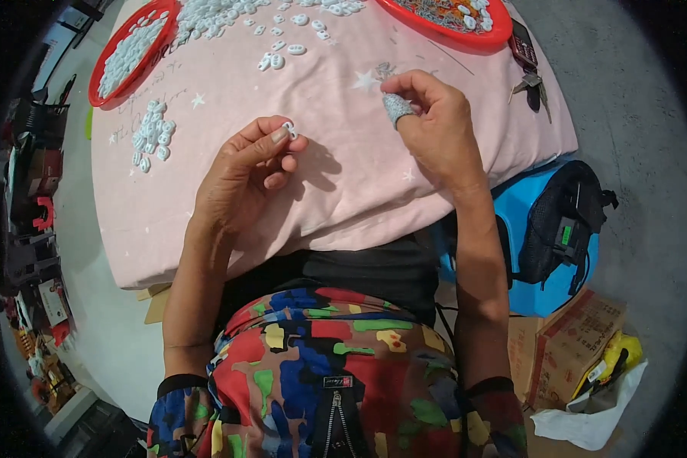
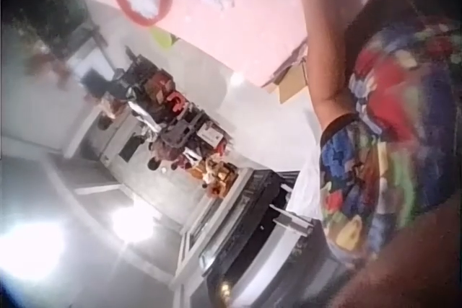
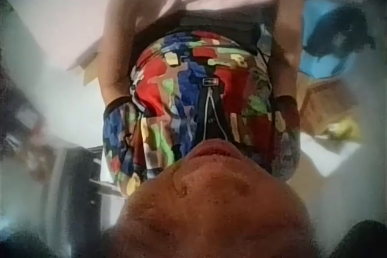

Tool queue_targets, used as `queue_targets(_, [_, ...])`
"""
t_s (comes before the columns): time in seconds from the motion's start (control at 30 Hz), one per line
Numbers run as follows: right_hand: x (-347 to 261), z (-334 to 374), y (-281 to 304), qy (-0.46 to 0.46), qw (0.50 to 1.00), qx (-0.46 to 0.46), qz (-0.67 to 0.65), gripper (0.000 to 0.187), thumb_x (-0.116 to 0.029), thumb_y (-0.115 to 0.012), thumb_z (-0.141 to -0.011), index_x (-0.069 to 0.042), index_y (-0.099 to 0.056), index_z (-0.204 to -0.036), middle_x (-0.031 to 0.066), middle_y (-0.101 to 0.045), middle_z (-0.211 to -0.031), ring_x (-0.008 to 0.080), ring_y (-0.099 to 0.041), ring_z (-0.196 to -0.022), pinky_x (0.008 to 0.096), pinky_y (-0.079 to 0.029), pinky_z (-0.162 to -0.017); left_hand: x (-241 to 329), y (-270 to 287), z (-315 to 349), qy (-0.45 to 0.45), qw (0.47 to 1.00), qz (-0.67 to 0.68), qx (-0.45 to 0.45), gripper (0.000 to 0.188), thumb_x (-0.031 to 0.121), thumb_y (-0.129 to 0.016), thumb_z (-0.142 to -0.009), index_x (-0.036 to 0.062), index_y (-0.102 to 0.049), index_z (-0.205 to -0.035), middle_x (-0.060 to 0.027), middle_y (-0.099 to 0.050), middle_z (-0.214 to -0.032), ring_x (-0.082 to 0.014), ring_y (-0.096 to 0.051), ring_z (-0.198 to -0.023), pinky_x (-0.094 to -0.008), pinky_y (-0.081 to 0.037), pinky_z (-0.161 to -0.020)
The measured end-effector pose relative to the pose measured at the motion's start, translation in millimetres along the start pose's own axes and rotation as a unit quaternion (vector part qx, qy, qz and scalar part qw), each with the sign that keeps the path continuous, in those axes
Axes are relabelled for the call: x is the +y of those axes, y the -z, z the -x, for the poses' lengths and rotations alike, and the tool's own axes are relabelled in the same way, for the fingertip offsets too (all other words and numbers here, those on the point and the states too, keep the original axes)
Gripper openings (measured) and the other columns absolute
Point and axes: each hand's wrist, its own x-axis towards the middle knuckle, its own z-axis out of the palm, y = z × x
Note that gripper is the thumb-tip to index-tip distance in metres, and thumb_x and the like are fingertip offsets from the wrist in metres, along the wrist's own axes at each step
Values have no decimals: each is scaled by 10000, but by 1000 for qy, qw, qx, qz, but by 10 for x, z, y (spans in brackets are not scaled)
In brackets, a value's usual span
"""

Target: The person assembles plastic cord locks by inserting small metal springs and plastic pieces into toggle housings and pressing the components together by hand.

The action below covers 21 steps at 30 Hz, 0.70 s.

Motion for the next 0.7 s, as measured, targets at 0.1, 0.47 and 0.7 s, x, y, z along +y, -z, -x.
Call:
queue_targets(0.1, [6, -10, 107, -26, 1000, 2, 11, 182, 61, -564, -859, 5, -654, -1007, -24, -611, -808, 28, -523, -701, 169, -435, -631, -28, -8, -2, 6, 1000, -8, -1, 139, 116, -625, -920, 33, -607, -1030, -104, -689, -906, -88, -610, -675, -180, -430, -532])
queue_targets(0.47, [3, -83, 206, 100, 952, 43, 287, 291, 38, -587, -736, -16, -687, -1004, 84, -651, -826, 186, -630, -729, 287, -493, -671, -36, 38, -16, -1, 1000, -4, -15, 128, 118, -614, -931, 29, -606, -1022, -98, -682, -887, -91, -606, -664, -189, -430, -528])
queue_targets(0.7, [-76, -162, 181, 165, 920, 3, 355, 242, -12, -621, -748, -48, -709, -971, 104, -639, -858, 266, -633, -749, 348, -494, -697, -43, 64, -21, -4, 1000, 2, -14, 109, 110, -607, -934, 25, -605, -1003, -88, -673, -870, -86, -592, -663, -192, -431, -544])
